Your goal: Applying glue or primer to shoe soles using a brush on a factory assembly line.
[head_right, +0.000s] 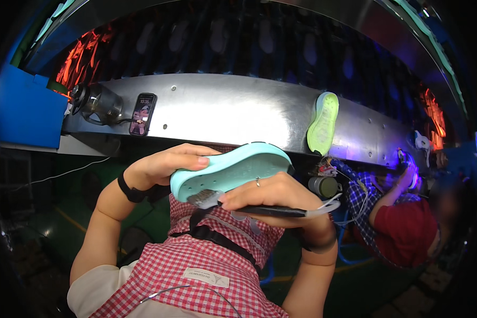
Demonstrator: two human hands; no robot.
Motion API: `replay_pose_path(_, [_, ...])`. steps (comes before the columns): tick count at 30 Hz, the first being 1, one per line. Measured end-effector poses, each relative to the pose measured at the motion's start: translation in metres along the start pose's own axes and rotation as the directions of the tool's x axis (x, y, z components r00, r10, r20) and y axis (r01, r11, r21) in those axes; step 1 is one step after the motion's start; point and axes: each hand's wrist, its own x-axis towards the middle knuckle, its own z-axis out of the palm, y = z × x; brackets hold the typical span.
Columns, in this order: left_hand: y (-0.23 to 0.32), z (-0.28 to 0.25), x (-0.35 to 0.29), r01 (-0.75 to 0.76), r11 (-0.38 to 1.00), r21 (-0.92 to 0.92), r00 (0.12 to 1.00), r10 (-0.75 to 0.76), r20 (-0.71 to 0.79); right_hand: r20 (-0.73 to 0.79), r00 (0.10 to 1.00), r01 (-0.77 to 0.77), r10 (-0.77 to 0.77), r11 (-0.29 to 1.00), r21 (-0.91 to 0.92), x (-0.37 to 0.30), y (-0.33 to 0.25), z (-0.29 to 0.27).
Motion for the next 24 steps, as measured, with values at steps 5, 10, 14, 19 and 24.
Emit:
replay_pose_path(5, [-0.001,-0.008,-0.008,0.028,0.987,-0.16,0.997,-0.038,-0.062,-0.223,0.975,-0.002,-0.011,0.998,-0.056,-0.005,-0.004,-0.004])
replay_pose_path(10, [0.001,-0.013,-0.021,-0.019,0.992,-0.127,0.987,-0.002,-0.163,-0.125,0.992,-0.035,0.034,0.999,-0.002,-0.021,-0.003,0.001])
replay_pose_path(14, [0.005,-0.015,-0.025,-0.176,0.978,-0.116,0.981,0.165,-0.099,-0.466,0.885,-0.07,0.012,0.992,-0.108,-0.021,0.001,0.009])
replay_pose_path(19, [0.002,-0.004,-0.038,-0.282,0.958,-0.045,0.877,0.238,-0.418,-0.343,0.938,0.025,-0.059,0.994,-0.103,-0.026,-0.009,0.017])
replay_pose_path(24, [-0.039,-0.012,0.018,-0.419,0.528,-0.738,0.866,0.478,-0.149,-0.562,0.826,-0.015,-0.052,0.993,-0.114,-0.012,-0.005,0.027])
